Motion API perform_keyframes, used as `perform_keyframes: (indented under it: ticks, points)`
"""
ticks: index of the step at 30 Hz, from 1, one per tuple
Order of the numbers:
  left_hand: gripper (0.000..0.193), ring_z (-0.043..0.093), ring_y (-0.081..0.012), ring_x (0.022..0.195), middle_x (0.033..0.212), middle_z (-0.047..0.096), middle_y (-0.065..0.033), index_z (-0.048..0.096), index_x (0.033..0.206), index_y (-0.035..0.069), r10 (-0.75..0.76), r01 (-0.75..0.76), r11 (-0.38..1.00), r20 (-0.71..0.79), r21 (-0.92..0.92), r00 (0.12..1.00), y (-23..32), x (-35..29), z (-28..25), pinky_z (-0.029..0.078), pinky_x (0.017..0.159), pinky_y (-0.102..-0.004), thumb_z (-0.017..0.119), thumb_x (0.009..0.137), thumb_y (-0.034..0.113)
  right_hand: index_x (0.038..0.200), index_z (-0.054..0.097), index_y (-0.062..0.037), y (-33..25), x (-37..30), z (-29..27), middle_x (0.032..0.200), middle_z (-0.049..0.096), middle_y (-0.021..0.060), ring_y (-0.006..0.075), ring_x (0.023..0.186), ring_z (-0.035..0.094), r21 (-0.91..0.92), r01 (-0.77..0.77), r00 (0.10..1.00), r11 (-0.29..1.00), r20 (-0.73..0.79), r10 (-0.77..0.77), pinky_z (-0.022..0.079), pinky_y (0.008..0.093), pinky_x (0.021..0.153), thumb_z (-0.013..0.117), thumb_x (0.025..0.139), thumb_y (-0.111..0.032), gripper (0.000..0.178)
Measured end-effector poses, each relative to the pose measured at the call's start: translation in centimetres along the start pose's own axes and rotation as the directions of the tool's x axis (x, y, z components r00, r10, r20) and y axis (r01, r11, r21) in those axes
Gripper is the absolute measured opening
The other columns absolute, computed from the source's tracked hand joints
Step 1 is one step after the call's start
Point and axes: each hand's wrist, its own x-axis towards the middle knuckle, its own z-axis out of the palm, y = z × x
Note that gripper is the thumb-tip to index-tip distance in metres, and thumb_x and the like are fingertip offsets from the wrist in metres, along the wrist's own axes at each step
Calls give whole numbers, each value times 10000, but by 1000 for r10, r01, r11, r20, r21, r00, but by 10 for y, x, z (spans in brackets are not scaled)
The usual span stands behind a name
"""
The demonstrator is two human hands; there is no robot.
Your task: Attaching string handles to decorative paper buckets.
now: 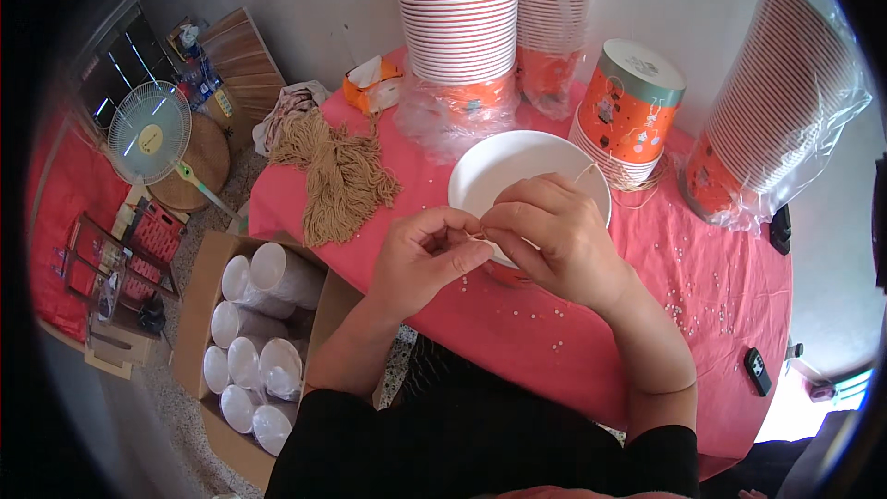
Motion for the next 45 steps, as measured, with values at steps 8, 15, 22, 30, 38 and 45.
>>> perform_keyframes:
  ticks: [8,15,22,30,38,45]
  points:
    - [79,541,-5,694,804,631,17,627,963,9,-7,8,996,-16,83,1000,-4,2,1,418,584,-170,656,891,25,875,653,-52,0,0,-5,815,641,79,295,771,631,155,-88,996,984,35,84,485,398,722,713,745,-71,145]
    - [92,501,3,662,778,594,38,606,915,30,182,-160,947,-55,280,982,-7,1,10,378,538,-177,644,846,-17,863,613,-12,-1,-2,-5,804,633,144,364,778,615,296,-242,967,924,146,207,471,431,728,630,818,-49,61]
    - [169,511,-53,595,768,611,-7,630,909,46,510,-437,736,1,518,860,-9,4,14,371,484,-200,679,786,-58,878,601,21,-2,-2,-8,797,623,181,390,772,611,419,-336,939,844,219,265,480,430,708,602,845,-54,82]
    - [113,500,-35,608,764,601,2,637,925,23,460,-418,826,-25,379,887,-14,-1,12,376,521,-188,665,836,-41,845,617,30,-4,-2,-11,745,625,173,312,674,626,418,-494,861,763,356,363,482,390,628,620,872,-89,122]
    - [93,512,-7,720,853,579,29,585,993,24,116,-119,993,-187,-6,976,-10,0,13,412,631,-173,597,904,4,896,614,-12,-11,-1,-4,823,634,113,230,707,648,326,-323,946,888,111,303,500,344,597,676,818,-20,100]
    - [97,463,-5,675,831,571,35,585,1005,27,-96,72,949,-63,-308,993,-6,-4,4,362,577,-171,603,921,73,910,619,-27,-9,-2,2,930,632,91,207,733,647,131,-65,998,989,13,64,513,321,586,714,741,47,208]
